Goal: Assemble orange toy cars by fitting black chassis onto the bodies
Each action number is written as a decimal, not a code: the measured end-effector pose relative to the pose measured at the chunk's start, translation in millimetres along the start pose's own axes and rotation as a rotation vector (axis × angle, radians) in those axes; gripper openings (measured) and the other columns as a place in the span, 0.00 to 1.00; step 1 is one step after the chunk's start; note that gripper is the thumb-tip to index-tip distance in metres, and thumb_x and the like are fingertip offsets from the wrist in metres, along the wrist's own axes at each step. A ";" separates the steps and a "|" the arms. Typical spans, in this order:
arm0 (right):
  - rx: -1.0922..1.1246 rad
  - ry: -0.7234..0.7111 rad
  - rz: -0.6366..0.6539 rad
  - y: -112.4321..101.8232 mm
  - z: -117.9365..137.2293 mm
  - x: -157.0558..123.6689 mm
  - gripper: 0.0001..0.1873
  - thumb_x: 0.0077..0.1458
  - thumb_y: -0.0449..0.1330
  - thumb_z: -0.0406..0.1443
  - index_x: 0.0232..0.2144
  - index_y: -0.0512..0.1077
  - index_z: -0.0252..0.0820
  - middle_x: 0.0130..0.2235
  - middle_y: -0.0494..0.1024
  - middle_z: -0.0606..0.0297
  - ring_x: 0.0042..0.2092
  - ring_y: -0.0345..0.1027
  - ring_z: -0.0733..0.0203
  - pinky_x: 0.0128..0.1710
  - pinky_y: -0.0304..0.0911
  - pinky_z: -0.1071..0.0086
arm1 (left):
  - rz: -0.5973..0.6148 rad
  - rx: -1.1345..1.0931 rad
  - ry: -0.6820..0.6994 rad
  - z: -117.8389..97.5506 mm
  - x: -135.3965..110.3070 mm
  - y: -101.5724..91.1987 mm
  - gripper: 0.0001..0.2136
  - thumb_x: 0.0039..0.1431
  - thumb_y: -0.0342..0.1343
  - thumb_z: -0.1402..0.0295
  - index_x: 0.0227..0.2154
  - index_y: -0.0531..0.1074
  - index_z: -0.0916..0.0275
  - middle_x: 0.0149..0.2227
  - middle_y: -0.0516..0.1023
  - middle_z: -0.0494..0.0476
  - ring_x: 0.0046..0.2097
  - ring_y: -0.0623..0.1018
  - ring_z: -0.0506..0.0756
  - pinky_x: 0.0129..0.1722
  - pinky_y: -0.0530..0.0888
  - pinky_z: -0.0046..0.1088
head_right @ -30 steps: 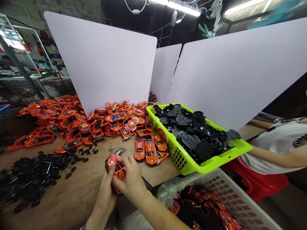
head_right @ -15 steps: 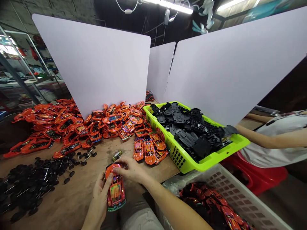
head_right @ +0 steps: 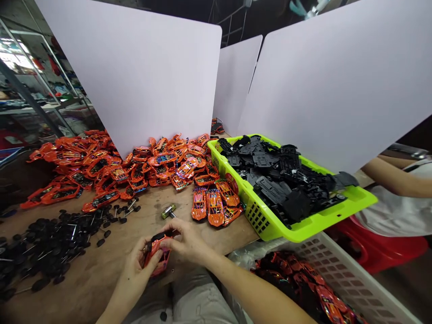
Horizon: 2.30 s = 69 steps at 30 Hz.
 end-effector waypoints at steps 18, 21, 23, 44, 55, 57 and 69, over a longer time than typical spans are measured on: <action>-0.045 -0.048 -0.186 4.3 -24.1 -15.5 0.20 0.59 0.61 0.46 0.50 0.69 0.43 0.49 0.75 0.58 0.52 0.69 0.54 0.54 0.63 0.60 | -0.082 0.194 0.071 19.9 -9.0 -41.2 0.14 0.56 0.59 0.55 0.40 0.74 0.59 0.38 0.79 0.57 0.42 0.78 0.59 0.44 0.74 0.34; -0.243 -0.099 0.008 20.5 -15.6 -6.8 0.20 0.57 0.64 0.39 0.52 0.70 0.43 0.48 0.76 0.59 0.50 0.70 0.55 0.52 0.64 0.61 | -0.073 0.196 0.060 30.4 -11.5 -37.4 0.14 0.56 0.59 0.54 0.40 0.74 0.59 0.40 0.79 0.58 0.44 0.78 0.59 0.45 0.74 0.34; -0.284 -0.085 0.054 26.3 -17.4 -1.1 0.15 0.56 0.64 0.37 0.47 0.74 0.42 0.43 0.78 0.60 0.45 0.72 0.56 0.48 0.65 0.64 | -0.129 0.146 0.040 34.4 -10.9 -35.3 0.15 0.56 0.59 0.53 0.40 0.74 0.58 0.41 0.79 0.58 0.45 0.78 0.59 0.46 0.74 0.34; -0.371 -0.147 0.089 23.7 -21.6 9.2 0.14 0.56 0.64 0.46 0.34 0.77 0.41 0.32 0.77 0.63 0.35 0.69 0.60 0.36 0.64 0.69 | -0.220 0.174 0.081 36.3 -1.6 -35.9 0.12 0.58 0.58 0.56 0.30 0.76 0.59 0.33 0.80 0.55 0.37 0.78 0.57 0.39 0.75 0.30; 0.166 0.094 -0.263 51.1 -41.5 -32.8 0.25 0.61 0.55 0.54 0.52 0.67 0.45 0.53 0.73 0.56 0.57 0.66 0.52 0.57 0.62 0.58 | -0.272 0.082 0.025 22.3 -22.9 -44.8 0.20 0.46 0.66 0.53 0.39 0.75 0.59 0.39 0.82 0.60 0.41 0.81 0.62 0.43 0.77 0.38; 0.001 0.004 -0.196 39.6 -25.9 -28.1 0.30 0.60 0.59 0.48 0.60 0.60 0.48 0.61 0.65 0.56 0.63 0.58 0.53 0.61 0.57 0.58 | -0.173 0.330 0.070 8.9 -20.1 -50.9 0.16 0.41 0.70 0.59 0.35 0.79 0.57 0.37 0.82 0.58 0.40 0.80 0.63 0.41 0.76 0.38; -0.129 0.038 0.218 44.6 -38.6 5.7 0.29 0.51 0.69 0.40 0.54 0.69 0.43 0.49 0.75 0.59 0.50 0.69 0.55 0.50 0.64 0.64 | -0.186 0.195 0.108 37.4 -24.1 -41.8 0.14 0.58 0.57 0.55 0.37 0.78 0.60 0.38 0.83 0.57 0.41 0.82 0.58 0.42 0.78 0.33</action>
Point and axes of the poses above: each hand's wrist, its own x-axis towards the middle knuckle, its own y-axis out of the palm, z = x × y, the point moved 6 cm from there along x, towards the middle knuckle
